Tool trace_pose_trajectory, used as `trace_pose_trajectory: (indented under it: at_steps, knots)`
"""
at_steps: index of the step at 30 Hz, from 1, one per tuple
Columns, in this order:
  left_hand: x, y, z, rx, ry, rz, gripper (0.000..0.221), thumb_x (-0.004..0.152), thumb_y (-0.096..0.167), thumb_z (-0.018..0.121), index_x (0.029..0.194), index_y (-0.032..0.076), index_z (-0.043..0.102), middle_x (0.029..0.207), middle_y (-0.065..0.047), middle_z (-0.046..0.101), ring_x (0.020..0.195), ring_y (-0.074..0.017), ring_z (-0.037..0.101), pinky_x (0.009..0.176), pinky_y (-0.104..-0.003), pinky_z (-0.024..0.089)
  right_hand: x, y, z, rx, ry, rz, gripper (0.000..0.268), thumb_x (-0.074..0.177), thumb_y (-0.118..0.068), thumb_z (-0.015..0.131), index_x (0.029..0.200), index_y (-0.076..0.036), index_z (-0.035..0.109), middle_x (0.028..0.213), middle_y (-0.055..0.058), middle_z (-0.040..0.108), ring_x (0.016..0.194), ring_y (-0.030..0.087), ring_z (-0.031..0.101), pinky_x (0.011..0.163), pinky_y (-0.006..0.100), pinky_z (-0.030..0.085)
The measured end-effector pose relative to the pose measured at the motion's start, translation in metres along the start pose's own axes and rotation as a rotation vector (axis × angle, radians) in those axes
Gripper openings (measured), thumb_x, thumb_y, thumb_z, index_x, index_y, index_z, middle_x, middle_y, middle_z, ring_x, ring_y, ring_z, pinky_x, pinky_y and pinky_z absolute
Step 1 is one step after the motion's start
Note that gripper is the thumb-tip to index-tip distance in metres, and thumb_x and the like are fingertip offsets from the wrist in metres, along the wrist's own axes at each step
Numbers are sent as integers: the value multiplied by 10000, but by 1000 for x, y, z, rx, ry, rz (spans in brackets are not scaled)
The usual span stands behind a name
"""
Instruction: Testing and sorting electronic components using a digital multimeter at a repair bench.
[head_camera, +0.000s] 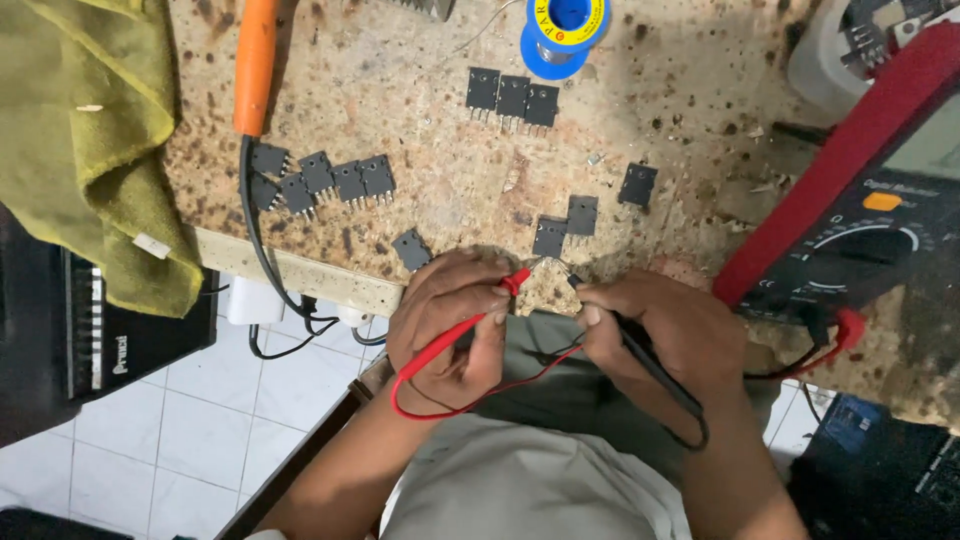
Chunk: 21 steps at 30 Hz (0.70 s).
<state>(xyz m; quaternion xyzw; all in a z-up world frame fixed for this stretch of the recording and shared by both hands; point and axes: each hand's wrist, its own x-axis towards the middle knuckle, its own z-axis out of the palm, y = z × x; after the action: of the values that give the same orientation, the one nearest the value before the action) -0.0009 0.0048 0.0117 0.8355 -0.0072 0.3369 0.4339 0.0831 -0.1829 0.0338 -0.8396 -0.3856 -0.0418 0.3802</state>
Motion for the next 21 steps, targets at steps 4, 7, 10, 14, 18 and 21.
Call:
trace_pose_trajectory:
  at_steps: [4, 7, 10, 14, 18, 21]
  knots:
    - [1, 4, 0, -60, 21, -56, 202, 1056, 186, 498, 1029, 37, 632, 1066, -155, 724, 1021, -297, 749, 1016, -458, 606, -5, 2, 2, -22, -39, 71, 227, 1006, -167, 600, 960, -69, 800, 903, 114, 781, 799, 251, 765, 673, 366, 603]
    - [4, 14, 0, -213, 69, -122, 176, 1073, 184, 496, 1071, 38, 596, 1073, -167, 683, 1040, -311, 703, 1050, -480, 595, -9, 3, 1, 8, -18, 78, 247, 1025, -230, 596, 1009, -83, 794, 953, 110, 781, 835, 245, 764, 742, 375, 617]
    - [4, 22, 4, -391, 179, -166, 258, 1103, 232, 412, 978, 32, 516, 1113, -208, 639, 1088, -361, 694, 1025, -476, 584, -10, -3, -2, 15, -99, 214, 291, 1037, -368, 543, 1049, -189, 772, 992, 32, 765, 904, 241, 755, 738, 361, 542]
    - [-2, 27, 7, -458, 247, -44, 236, 1101, 230, 414, 940, 76, 489, 1054, -172, 631, 997, -319, 666, 913, -450, 586, 9, -16, 3, 167, 66, 57, 118, 1019, -86, 619, 1063, -13, 700, 1071, 174, 751, 954, 308, 716, 899, 414, 565]
    - [-6, 39, 6, -361, 201, -45, 292, 1099, 242, 390, 899, 54, 488, 936, -190, 625, 846, -367, 697, 802, -471, 607, 23, -16, 17, -101, -200, 576, 57, 897, -298, 756, 921, -268, 713, 1346, -106, 721, 1094, 111, 728, 785, 321, 547]
    - [-10, 42, 11, -374, 207, -63, 304, 1099, 234, 401, 884, 39, 491, 942, -198, 636, 848, -377, 691, 777, -468, 581, 27, -21, 5, -16, -122, 111, 117, 1061, -25, 574, 1060, -136, 609, 861, -52, 687, 886, 157, 745, 554, 300, 416]
